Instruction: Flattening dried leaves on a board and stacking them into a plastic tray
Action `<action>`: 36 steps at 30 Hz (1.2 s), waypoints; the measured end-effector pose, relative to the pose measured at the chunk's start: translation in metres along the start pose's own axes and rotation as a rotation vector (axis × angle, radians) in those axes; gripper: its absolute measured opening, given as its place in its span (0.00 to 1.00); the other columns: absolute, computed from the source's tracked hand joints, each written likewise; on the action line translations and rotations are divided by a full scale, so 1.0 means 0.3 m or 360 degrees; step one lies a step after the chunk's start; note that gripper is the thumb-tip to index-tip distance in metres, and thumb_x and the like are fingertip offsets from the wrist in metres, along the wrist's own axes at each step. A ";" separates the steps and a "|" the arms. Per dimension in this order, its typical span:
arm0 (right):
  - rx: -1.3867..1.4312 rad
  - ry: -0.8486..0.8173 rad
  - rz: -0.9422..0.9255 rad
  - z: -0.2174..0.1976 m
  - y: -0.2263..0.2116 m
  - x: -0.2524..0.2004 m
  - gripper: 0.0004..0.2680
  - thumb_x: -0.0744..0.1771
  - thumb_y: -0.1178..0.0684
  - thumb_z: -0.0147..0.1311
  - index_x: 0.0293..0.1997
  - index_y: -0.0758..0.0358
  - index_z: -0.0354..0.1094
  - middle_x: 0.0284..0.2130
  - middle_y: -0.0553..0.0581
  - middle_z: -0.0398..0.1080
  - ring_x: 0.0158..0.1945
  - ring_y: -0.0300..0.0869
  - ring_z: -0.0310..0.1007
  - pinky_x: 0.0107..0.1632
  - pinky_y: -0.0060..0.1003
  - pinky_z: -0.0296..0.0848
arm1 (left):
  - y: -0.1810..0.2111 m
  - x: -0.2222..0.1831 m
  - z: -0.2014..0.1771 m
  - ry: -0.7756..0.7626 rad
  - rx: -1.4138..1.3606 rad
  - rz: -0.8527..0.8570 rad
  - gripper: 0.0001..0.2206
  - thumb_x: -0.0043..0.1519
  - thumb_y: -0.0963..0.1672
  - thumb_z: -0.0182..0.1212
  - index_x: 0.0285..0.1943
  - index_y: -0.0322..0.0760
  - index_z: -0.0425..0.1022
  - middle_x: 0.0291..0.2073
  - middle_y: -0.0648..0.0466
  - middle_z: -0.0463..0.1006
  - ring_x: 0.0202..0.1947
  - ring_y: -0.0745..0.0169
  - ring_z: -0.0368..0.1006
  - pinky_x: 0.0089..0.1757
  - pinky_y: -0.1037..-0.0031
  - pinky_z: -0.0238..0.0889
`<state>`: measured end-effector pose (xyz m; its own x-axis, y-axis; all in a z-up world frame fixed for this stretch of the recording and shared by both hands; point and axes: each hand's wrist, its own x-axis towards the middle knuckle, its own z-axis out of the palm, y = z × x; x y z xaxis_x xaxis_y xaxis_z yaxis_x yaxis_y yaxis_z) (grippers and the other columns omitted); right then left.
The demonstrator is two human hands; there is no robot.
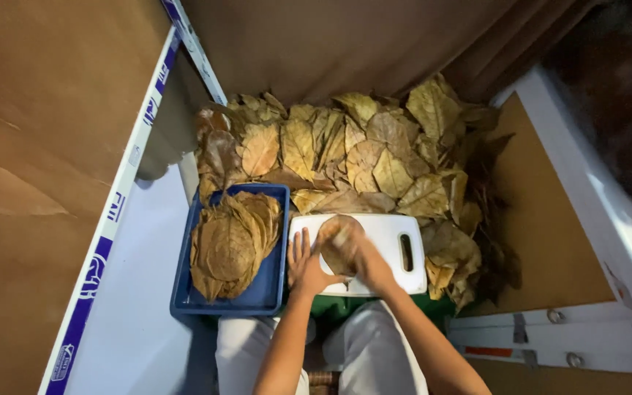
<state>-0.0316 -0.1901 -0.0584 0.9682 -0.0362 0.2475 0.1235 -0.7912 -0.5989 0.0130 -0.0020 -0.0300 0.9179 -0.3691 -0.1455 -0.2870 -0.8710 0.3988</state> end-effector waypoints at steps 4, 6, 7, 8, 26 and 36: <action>-0.0272 -0.0140 -0.0502 0.045 0.017 -0.145 0.12 0.69 0.51 0.52 0.58 0.62 0.71 0.64 0.60 0.67 0.68 0.52 0.63 0.71 0.45 0.58 | -0.033 0.015 0.060 -0.0046 0.0231 0.0015 0.59 0.41 0.55 0.78 0.82 0.52 0.41 0.80 0.45 0.34 0.79 0.47 0.27 0.72 0.57 0.20; -0.0312 -0.0135 -0.0399 0.050 0.024 -0.131 0.17 0.69 0.51 0.49 0.67 0.58 0.64 0.67 0.58 0.63 0.70 0.51 0.60 0.71 0.46 0.57 | -0.029 0.004 0.052 0.0155 -0.0011 0.0076 0.59 0.41 0.61 0.73 0.82 0.52 0.44 0.80 0.46 0.35 0.79 0.45 0.28 0.71 0.54 0.18; -0.0318 -0.0126 -0.0406 0.064 0.044 -0.097 0.17 0.69 0.51 0.49 0.67 0.58 0.64 0.67 0.58 0.63 0.70 0.51 0.60 0.71 0.46 0.57 | -0.024 0.006 0.048 0.0167 -0.0011 0.0081 0.59 0.41 0.61 0.73 0.82 0.52 0.44 0.80 0.46 0.35 0.79 0.45 0.28 0.71 0.54 0.18; -0.0369 -0.0129 -0.0386 0.077 0.064 -0.062 0.17 0.70 0.51 0.48 0.68 0.58 0.63 0.69 0.58 0.60 0.72 0.51 0.57 0.72 0.47 0.55 | -0.017 0.007 0.044 0.0141 -0.0056 0.0065 0.60 0.39 0.63 0.73 0.82 0.53 0.43 0.80 0.47 0.34 0.79 0.46 0.27 0.71 0.54 0.17; 0.0075 0.0076 0.0168 0.048 0.112 0.273 0.14 0.72 0.51 0.42 0.67 0.60 0.64 0.66 0.59 0.65 0.72 0.49 0.58 0.74 0.44 0.51 | 0.007 -0.002 -0.020 0.0034 -0.0191 0.0042 0.63 0.38 0.68 0.69 0.82 0.50 0.42 0.80 0.46 0.29 0.79 0.47 0.22 0.70 0.55 0.10; -0.0001 -0.0082 -0.0698 0.057 -0.054 -0.065 0.13 0.69 0.55 0.53 0.59 0.64 0.71 0.66 0.62 0.64 0.72 0.54 0.56 0.72 0.48 0.52 | -0.123 0.090 0.270 0.0972 0.0030 0.0396 0.45 0.54 0.62 0.53 0.82 0.57 0.46 0.79 0.46 0.43 0.77 0.43 0.38 0.69 0.50 0.30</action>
<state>-0.0488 -0.1661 -0.0667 0.8338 0.3334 0.4400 0.5250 -0.7252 -0.4454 0.0263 -0.0060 -0.1219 0.8124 -0.3142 0.4912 -0.5102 -0.7910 0.3377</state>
